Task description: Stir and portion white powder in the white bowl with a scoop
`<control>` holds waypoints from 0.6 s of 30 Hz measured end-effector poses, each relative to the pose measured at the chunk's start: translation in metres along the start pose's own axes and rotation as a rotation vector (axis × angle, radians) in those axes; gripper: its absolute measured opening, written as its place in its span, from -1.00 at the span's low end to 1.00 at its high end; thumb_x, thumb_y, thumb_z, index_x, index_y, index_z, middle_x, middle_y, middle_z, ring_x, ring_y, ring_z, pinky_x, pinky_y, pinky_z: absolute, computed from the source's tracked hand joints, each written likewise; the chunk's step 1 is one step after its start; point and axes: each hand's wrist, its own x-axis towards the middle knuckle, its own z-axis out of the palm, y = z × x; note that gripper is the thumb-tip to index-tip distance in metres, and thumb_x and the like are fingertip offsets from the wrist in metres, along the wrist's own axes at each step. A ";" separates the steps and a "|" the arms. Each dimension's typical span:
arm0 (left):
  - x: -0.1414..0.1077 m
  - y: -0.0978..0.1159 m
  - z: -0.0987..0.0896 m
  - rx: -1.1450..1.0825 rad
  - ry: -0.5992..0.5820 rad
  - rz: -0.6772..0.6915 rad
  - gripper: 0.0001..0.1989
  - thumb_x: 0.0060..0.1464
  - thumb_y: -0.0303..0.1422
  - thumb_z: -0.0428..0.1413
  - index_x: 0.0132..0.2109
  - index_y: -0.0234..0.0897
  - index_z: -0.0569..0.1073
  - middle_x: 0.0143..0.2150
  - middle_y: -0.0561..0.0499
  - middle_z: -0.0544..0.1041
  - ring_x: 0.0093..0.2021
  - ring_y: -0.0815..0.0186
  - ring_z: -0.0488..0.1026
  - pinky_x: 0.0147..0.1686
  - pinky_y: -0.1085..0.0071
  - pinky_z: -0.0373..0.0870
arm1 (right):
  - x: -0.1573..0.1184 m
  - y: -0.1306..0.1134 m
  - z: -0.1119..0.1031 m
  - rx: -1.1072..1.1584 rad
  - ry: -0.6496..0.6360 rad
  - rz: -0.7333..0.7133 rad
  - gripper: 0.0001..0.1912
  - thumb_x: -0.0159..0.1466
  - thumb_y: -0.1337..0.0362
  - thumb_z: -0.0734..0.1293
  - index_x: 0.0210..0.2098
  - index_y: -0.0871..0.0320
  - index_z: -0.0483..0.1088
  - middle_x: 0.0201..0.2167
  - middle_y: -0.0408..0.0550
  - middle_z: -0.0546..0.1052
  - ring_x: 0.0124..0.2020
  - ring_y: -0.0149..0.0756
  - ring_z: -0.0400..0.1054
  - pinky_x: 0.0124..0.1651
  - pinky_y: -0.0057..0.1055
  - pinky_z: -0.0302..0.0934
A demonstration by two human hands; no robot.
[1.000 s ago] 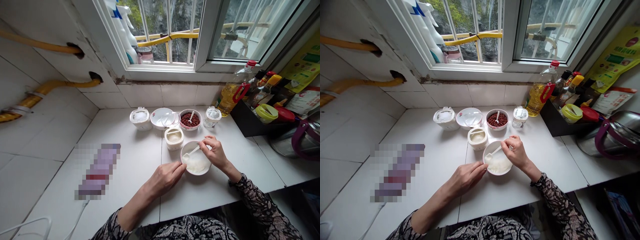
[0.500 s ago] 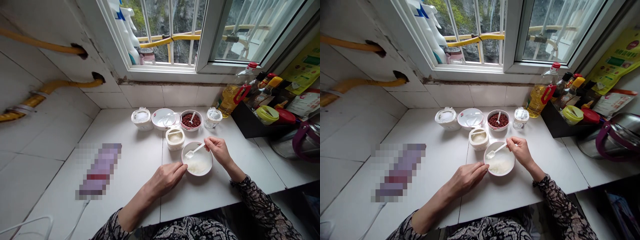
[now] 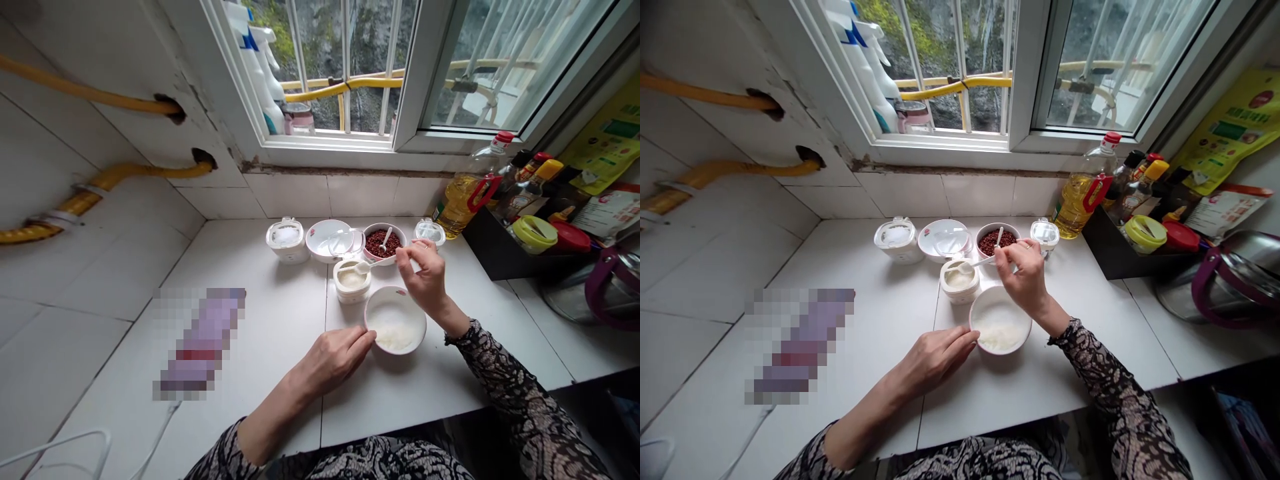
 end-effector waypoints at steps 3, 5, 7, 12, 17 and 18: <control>0.000 0.000 0.000 0.006 -0.013 -0.006 -0.81 0.35 -0.51 -0.14 -0.06 -0.38 0.36 -0.37 0.00 0.48 -0.50 0.41 0.41 -0.56 0.51 0.32 | -0.004 -0.002 0.006 -0.176 -0.063 -0.270 -0.76 0.34 0.35 0.24 -0.48 0.09 0.32 -0.59 -0.21 0.47 -0.50 -0.36 0.29 0.04 -0.19 0.15; 0.000 0.000 -0.001 0.012 -0.022 -0.006 -0.80 0.35 -0.52 -0.15 -0.06 -0.37 0.36 -0.37 0.01 0.47 -0.50 0.42 0.40 -0.56 0.52 0.31 | -0.006 -0.004 0.006 -0.234 -0.080 -0.360 -0.78 0.33 0.37 0.25 -0.46 0.09 0.32 -0.58 -0.22 0.47 -0.50 -0.36 0.30 0.07 -0.19 0.13; 0.000 0.000 -0.001 0.018 -0.024 -0.003 -0.79 0.34 -0.53 -0.15 -0.05 -0.36 0.36 -0.38 0.01 0.47 -0.50 0.41 0.39 -0.56 0.51 0.31 | -0.007 -0.006 0.003 -0.262 -0.052 -0.381 -0.78 0.32 0.38 0.25 -0.46 0.08 0.31 -0.58 -0.22 0.48 -0.51 -0.37 0.30 0.08 -0.19 0.13; 0.001 0.000 -0.002 0.004 -0.023 0.000 -0.79 0.34 -0.54 -0.16 -0.05 -0.38 0.35 -0.38 0.01 0.47 -0.49 0.39 0.41 -0.55 0.49 0.34 | -0.007 -0.006 -0.011 -0.139 0.005 -0.242 -0.75 0.32 0.40 0.24 -0.50 0.09 0.28 -0.62 -0.23 0.42 -0.55 -0.39 0.25 0.00 -0.21 0.20; 0.000 0.000 -0.002 -0.002 -0.040 -0.004 -0.78 0.33 -0.55 -0.16 -0.05 -0.37 0.36 -0.38 0.00 0.48 -0.48 0.40 0.42 -0.53 0.50 0.35 | -0.026 0.003 -0.024 -0.045 -0.131 -0.099 -0.69 0.31 0.39 0.24 -0.57 0.11 0.26 -0.67 -0.26 0.34 -0.60 -0.42 0.16 -0.06 -0.26 0.21; -0.001 0.000 -0.002 -0.002 -0.038 -0.004 -0.78 0.33 -0.54 -0.16 -0.05 -0.37 0.36 -0.38 0.00 0.48 -0.48 0.40 0.42 -0.54 0.50 0.35 | -0.031 0.005 -0.025 -0.054 -0.176 -0.105 -0.69 0.31 0.39 0.24 -0.58 0.11 0.25 -0.67 -0.27 0.34 -0.60 -0.43 0.16 -0.05 -0.26 0.20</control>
